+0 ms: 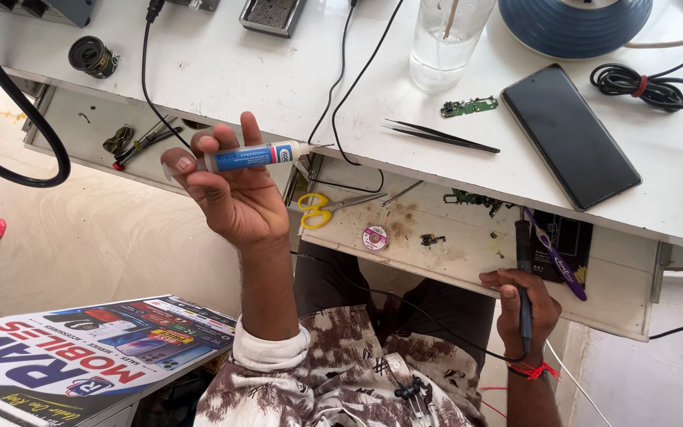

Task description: The person solders a small component onto a circuit board at a repair bench, holding a solder wire spool in one hand and a soldering iron in the other, applying solder to the board and repositioning the component as they work.

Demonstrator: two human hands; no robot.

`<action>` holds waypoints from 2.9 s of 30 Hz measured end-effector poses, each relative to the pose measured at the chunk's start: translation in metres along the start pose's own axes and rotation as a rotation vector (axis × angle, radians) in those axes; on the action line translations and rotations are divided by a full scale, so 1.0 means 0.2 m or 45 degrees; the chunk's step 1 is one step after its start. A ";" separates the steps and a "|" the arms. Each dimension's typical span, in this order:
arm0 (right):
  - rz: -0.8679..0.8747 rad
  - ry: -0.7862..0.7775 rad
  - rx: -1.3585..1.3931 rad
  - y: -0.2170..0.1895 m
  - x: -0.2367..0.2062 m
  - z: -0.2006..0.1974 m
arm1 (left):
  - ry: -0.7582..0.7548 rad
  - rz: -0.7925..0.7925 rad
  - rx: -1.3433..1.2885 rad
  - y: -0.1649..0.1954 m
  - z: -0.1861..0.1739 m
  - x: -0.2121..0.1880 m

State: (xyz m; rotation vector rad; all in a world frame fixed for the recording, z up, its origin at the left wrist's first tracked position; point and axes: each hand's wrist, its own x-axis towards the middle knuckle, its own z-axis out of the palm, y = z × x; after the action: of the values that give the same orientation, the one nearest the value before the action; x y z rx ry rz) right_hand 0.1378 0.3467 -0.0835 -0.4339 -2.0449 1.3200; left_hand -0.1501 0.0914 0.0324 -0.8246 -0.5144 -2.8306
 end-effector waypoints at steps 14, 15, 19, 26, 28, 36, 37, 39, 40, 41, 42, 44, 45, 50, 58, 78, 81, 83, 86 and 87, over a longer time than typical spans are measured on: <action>-0.019 0.011 -0.013 -0.02 0.02 0.03 | -0.093 -0.260 0.183 -0.21 0.07 -0.42; -0.027 0.013 -0.031 -0.02 0.03 0.03 | -0.188 -0.351 0.293 -0.23 0.09 -0.49; -0.016 -0.025 -0.037 -0.03 0.03 0.01 | -0.393 -0.649 0.586 -0.32 0.12 -0.65; -0.022 -0.022 -0.024 -0.02 0.04 0.00 | -0.368 -0.836 0.810 -0.43 0.11 -0.69; -0.018 -0.020 -0.030 -0.01 0.04 0.00 | -0.398 -0.837 0.973 -0.45 0.10 -0.69; -0.009 -0.034 -0.020 0.00 0.03 -0.01 | -0.373 -0.871 0.994 -0.50 0.10 -0.72; -0.012 -0.035 -0.009 0.01 0.03 -0.01 | -0.372 -0.871 0.979 -0.50 0.10 -0.72; -0.012 -0.035 0.011 0.01 0.03 -0.01 | -0.392 -0.861 1.028 -0.51 0.10 -0.72; -0.012 -0.035 0.008 0.02 0.03 -0.01 | -0.400 -0.858 1.047 -0.51 0.10 -0.72; -0.012 -0.036 0.003 0.02 0.03 -0.01 | -0.398 -0.875 1.092 -0.51 0.10 -0.72; -0.011 -0.037 -0.003 0.02 0.03 -0.01 | -0.396 -0.892 1.136 -0.51 0.10 -0.72; -0.019 -0.038 -0.001 0.02 0.03 -0.01 | -0.397 -0.895 1.149 -0.50 0.10 -0.72; -0.024 -0.037 -0.001 0.02 0.03 -0.01 | -0.401 -0.881 1.117 -0.50 0.10 -0.72; -0.025 -0.042 -0.006 0.03 0.02 -0.01 | -0.398 -0.848 1.038 -0.49 0.09 -0.72; -0.024 -0.032 0.019 0.03 0.03 -0.01 | -0.389 -0.856 1.028 -0.50 0.07 -0.71; -0.041 -0.034 -0.021 0.04 0.04 -0.02 | -0.317 -0.865 0.846 -0.50 0.09 -0.72; -0.033 -0.034 -0.021 0.03 0.04 -0.02 | -0.190 -0.870 0.664 -0.45 0.10 -0.71; -0.020 -0.033 -0.004 0.03 0.04 -0.02 | -0.026 -0.890 0.485 -0.41 0.10 -0.70; -0.005 -0.028 0.011 0.03 0.03 -0.01 | 0.260 -0.956 0.160 -0.33 0.08 -0.66; -0.005 -0.028 0.016 0.04 0.03 -0.01 | 0.325 -0.976 0.058 -0.30 0.08 -0.64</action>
State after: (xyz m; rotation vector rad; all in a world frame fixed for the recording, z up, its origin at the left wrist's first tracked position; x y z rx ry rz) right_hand 0.1343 0.3555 -0.0870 -0.4109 -2.0532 1.3403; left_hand -0.0491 0.1585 -0.0422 -0.2644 -1.0288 -3.5019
